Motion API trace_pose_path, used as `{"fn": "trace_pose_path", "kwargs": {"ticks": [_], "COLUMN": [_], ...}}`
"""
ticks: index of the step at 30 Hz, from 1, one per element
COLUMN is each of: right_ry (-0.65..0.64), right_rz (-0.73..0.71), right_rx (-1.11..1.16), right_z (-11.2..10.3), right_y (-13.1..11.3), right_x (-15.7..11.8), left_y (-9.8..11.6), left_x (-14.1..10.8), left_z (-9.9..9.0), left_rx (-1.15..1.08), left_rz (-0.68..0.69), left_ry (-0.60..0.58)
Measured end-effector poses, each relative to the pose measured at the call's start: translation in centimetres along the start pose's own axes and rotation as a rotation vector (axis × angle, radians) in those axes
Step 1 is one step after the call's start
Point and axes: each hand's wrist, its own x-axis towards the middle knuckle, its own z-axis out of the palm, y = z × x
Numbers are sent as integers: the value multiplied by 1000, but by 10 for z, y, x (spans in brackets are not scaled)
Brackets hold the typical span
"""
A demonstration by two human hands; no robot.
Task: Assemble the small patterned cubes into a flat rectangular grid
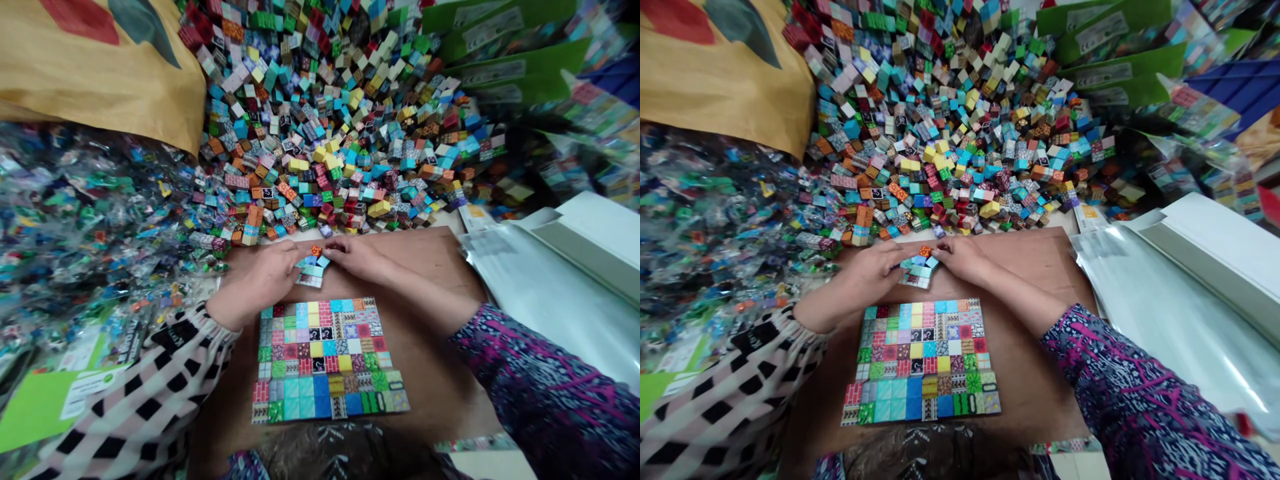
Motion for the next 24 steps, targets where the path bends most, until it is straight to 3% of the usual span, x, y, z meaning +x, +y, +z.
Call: {"fn": "trace_pose_path", "kwargs": {"ticks": [7, 11, 17, 20, 24], "right_ry": [84, 13, -35, -88, -151], "right_rz": [-24, -101, -141, -179, -179], "right_rx": [-255, -265, -221, -302, -325], "right_z": [-6, -8, -4, -5, -9], "right_y": [0, -7, -11, -15, -23], "right_x": [0, 5, 13, 15, 18], "left_y": [7, 5, 1, 1, 0], "left_x": [-3, -6, -9, -10, -11], "left_z": [-7, -6, -3, -5, -8], "left_rx": [-235, -358, -621, -562, -323], "left_rz": [-122, -171, -237, -216, -149], "left_ry": [55, 79, 24, 38, 49]}}
